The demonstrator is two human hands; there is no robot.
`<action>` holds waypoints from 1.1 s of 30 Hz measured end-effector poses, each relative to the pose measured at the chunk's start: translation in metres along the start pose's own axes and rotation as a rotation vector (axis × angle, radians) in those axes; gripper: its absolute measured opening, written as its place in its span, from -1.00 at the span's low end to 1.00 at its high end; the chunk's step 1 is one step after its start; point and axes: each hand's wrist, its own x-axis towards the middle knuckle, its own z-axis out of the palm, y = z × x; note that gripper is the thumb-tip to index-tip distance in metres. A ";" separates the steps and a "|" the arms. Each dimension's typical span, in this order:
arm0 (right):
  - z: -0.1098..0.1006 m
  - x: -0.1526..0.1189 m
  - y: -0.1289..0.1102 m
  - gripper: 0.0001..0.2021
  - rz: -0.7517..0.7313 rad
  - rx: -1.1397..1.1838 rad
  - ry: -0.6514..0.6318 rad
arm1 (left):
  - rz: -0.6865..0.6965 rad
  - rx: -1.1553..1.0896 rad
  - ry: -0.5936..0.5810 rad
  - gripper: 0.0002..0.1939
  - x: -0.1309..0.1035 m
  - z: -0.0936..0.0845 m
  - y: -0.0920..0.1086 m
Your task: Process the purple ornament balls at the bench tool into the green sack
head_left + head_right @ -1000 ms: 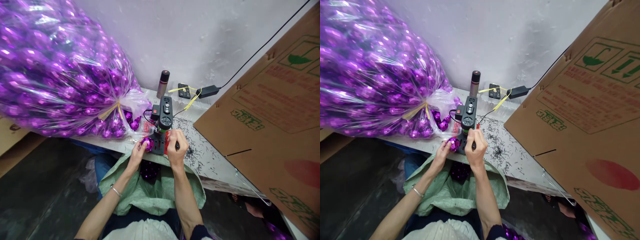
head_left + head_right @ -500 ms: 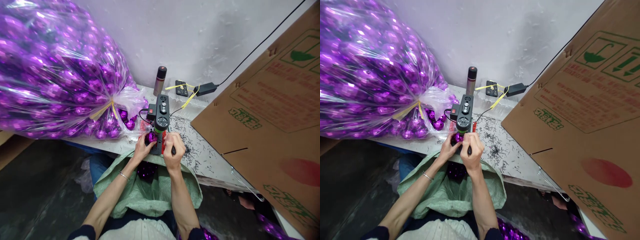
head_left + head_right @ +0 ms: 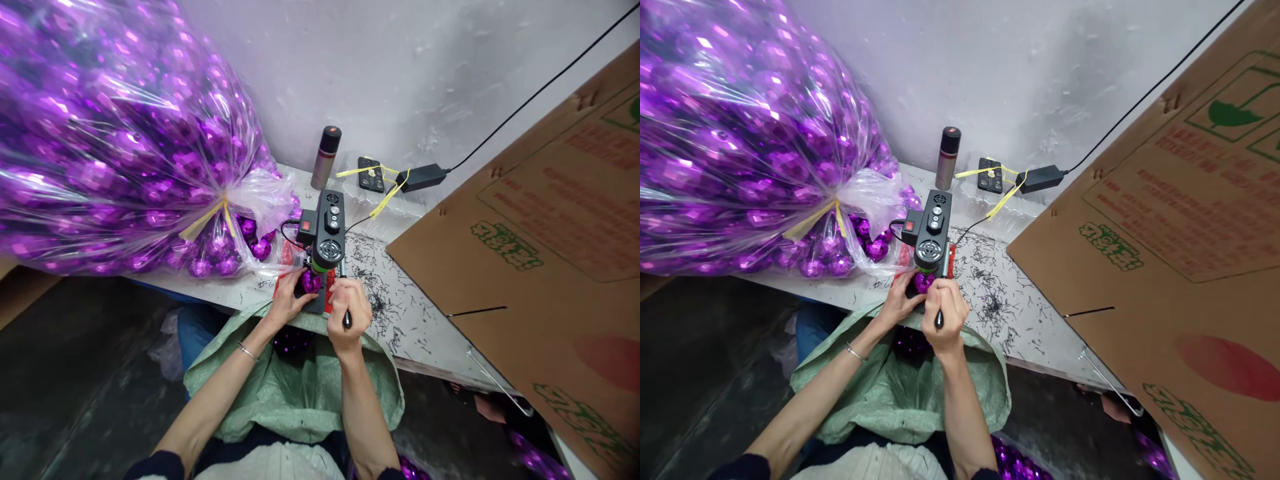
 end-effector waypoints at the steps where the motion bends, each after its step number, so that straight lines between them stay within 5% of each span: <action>1: 0.001 -0.004 0.003 -0.74 -0.020 -0.004 0.002 | -0.006 -0.006 0.005 -0.42 0.000 0.000 0.000; 10: 0.013 -0.033 0.024 -0.75 -0.041 -0.016 0.041 | -0.070 -0.047 -0.006 -0.41 0.000 0.000 0.003; 33: 0.030 -0.047 0.038 -0.73 -0.053 0.057 0.156 | -0.042 -0.079 0.020 -0.43 0.002 0.000 0.002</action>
